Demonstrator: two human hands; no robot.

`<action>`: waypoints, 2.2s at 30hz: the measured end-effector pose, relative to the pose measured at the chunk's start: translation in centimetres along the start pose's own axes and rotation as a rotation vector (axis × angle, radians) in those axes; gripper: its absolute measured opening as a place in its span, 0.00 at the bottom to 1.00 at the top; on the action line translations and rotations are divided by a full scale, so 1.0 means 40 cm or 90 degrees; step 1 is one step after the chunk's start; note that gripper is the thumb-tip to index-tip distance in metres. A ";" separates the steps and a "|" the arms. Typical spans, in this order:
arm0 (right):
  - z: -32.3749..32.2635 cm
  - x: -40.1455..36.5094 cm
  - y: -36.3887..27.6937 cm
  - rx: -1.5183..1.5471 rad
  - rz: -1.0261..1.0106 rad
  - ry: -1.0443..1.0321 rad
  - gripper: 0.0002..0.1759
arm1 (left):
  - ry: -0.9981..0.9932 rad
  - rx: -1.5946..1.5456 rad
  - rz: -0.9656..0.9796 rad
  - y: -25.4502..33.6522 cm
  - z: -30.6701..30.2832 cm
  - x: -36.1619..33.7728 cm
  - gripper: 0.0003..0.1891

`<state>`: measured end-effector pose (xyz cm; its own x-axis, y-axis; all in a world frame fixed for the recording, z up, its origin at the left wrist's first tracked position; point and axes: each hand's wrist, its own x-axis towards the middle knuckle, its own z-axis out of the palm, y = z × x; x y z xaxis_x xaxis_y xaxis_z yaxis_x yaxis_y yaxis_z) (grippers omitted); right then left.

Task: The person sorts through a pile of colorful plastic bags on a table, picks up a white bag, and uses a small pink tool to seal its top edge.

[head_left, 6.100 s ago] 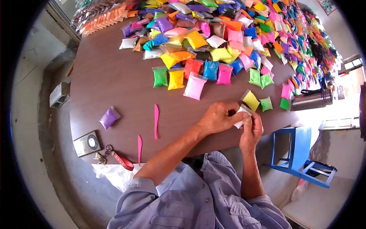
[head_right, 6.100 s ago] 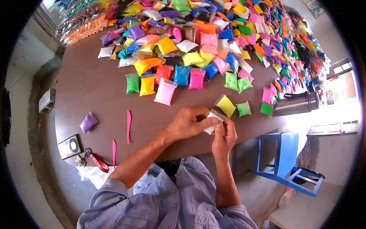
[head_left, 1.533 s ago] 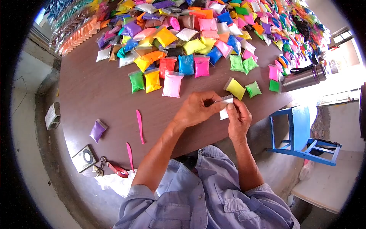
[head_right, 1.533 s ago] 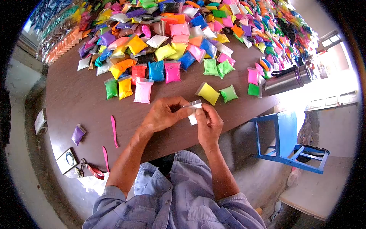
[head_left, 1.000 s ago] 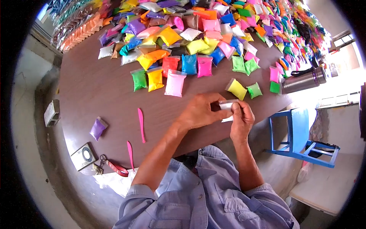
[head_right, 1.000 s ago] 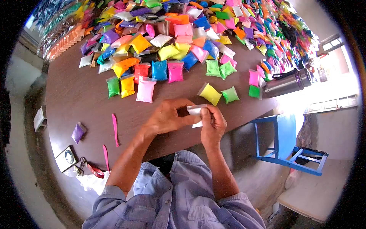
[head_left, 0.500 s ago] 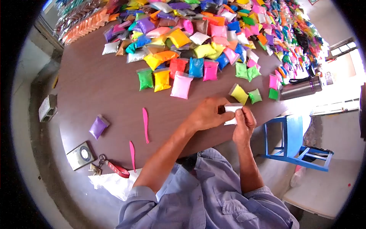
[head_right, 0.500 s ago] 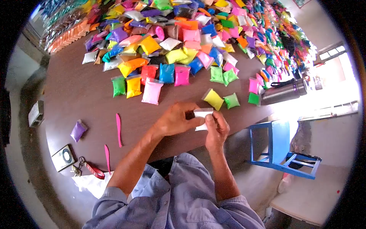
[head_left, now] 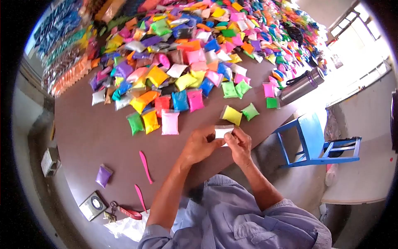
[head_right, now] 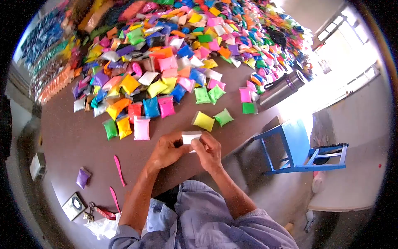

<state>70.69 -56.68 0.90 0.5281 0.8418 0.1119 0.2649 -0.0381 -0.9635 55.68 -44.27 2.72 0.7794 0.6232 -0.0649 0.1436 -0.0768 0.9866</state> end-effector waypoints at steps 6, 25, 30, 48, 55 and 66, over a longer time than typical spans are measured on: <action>0.004 0.000 0.016 0.129 -0.022 0.011 0.11 | -0.049 0.100 -0.029 0.028 0.009 -0.009 0.19; 0.003 0.018 0.053 0.084 -0.081 -0.041 0.10 | 0.133 -0.008 0.059 -0.023 0.059 -0.070 0.13; -0.002 0.011 0.037 0.007 -0.034 -0.052 0.14 | 0.184 -0.008 0.046 -0.035 0.079 -0.076 0.13; 0.009 0.010 0.038 0.006 -0.074 -0.047 0.13 | 0.281 -0.005 0.073 -0.053 0.084 -0.076 0.13; -0.001 0.013 0.079 -0.003 -0.105 0.003 0.13 | 0.275 0.055 0.087 -0.033 0.084 -0.080 0.14; 0.003 0.005 0.020 -0.033 -0.088 -0.048 0.10 | 0.244 0.079 -0.010 -0.036 0.086 -0.080 0.11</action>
<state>70.90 -56.50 0.13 0.4218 0.8790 0.2223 0.3733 0.0550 -0.9261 55.08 -48.85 1.01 0.4962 0.8682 0.0042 0.2440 -0.1441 0.9590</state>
